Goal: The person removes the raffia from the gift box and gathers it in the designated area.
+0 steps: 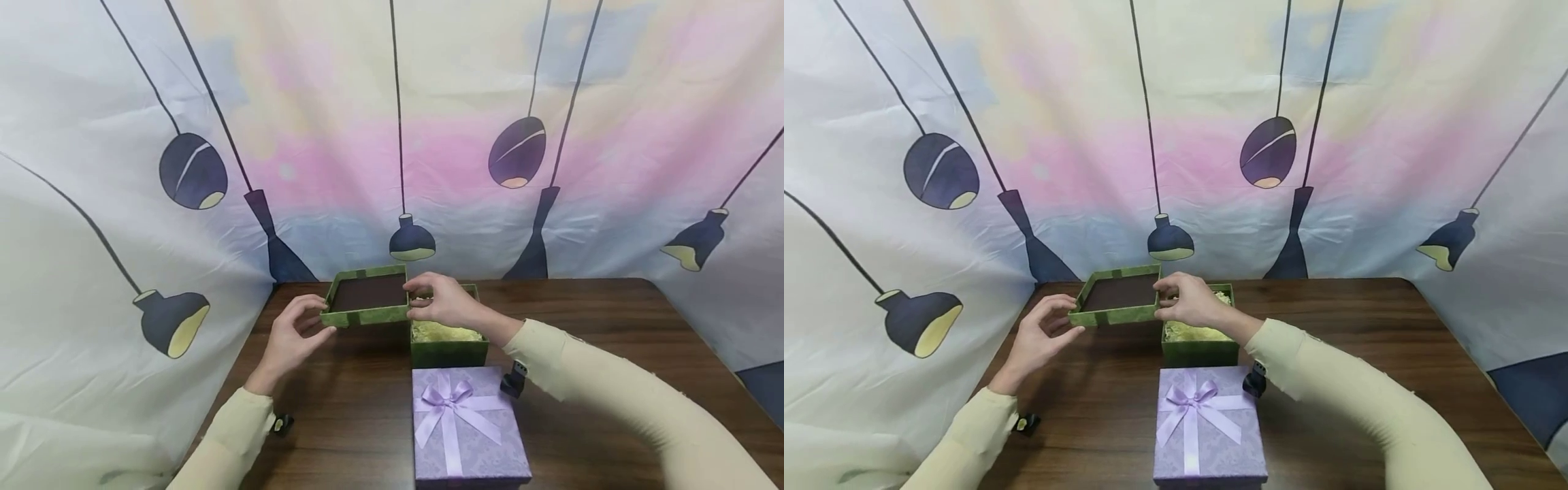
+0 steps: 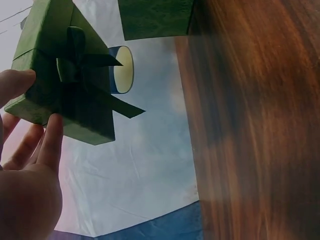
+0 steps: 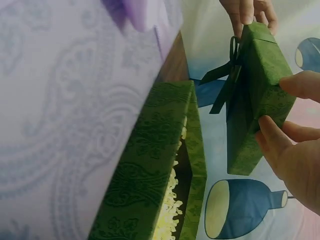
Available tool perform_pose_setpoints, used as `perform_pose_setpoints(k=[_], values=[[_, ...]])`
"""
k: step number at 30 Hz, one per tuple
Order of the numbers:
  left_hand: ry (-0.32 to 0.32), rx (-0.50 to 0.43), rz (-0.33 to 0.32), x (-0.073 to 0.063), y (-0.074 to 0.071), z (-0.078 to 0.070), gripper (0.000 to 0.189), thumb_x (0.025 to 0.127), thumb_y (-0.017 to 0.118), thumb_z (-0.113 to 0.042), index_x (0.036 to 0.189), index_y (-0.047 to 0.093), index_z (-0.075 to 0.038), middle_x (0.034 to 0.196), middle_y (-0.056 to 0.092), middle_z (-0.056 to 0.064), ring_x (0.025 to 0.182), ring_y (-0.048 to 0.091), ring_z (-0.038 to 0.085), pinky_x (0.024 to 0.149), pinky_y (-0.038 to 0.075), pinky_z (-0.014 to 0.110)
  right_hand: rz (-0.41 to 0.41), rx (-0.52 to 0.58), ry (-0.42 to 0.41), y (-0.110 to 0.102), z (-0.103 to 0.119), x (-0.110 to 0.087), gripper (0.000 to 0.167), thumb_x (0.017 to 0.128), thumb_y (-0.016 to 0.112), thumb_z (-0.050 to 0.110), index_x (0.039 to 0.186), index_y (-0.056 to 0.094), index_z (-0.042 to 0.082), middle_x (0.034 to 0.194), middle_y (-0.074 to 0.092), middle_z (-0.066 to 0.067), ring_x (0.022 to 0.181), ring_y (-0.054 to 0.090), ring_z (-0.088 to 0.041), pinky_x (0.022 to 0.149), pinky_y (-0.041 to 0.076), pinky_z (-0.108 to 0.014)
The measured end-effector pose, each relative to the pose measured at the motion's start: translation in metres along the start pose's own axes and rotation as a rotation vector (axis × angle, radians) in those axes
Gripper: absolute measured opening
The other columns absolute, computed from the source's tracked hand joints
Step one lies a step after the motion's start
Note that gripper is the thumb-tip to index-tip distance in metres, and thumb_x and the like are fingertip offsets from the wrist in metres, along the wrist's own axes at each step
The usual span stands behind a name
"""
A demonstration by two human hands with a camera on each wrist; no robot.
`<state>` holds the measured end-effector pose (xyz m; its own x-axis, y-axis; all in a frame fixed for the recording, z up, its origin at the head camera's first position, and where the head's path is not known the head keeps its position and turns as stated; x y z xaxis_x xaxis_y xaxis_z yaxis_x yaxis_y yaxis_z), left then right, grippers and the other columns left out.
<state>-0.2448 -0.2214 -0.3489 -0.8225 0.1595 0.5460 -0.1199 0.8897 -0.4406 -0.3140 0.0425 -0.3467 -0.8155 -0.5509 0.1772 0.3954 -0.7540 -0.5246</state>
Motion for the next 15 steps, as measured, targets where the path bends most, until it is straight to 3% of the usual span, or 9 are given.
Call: perform_pose_setpoints(k=[7,15], values=[[-0.001,-0.012,-0.017,-0.013,-0.008,0.011,0.038,0.074,0.079,0.009,0.107,0.061,0.010,0.119,0.056,0.027,0.106,0.059,0.004,0.088,0.056,0.027,0.030,-0.039,0.085,0.015,-0.001,0.010,0.056,0.075,0.082,0.006,0.127,0.061,-0.002,0.126,0.058,-0.013,0.099,0.070,-0.022,0.080,0.057,-0.022],[-0.012,-0.007,0.001,-0.014,-0.014,0.014,0.038,0.075,0.078,0.010,0.108,0.061,0.012,0.119,0.056,0.026,0.105,0.060,0.008,0.087,0.057,0.028,0.003,-0.074,0.129,0.025,0.003,0.010,0.055,0.074,0.082,0.006,0.124,0.063,-0.001,0.120,0.062,-0.013,0.094,0.071,-0.019,0.082,0.057,-0.022]])
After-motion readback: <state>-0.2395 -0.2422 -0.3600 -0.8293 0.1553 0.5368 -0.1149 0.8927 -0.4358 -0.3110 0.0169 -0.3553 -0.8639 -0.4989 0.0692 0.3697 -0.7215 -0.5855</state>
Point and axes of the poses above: each hand's wrist, its own x-axis towards the middle knuckle, its own y-axis out of the palm, z = x × y, the point moved 6 cm from there along x, towards the middle knuckle
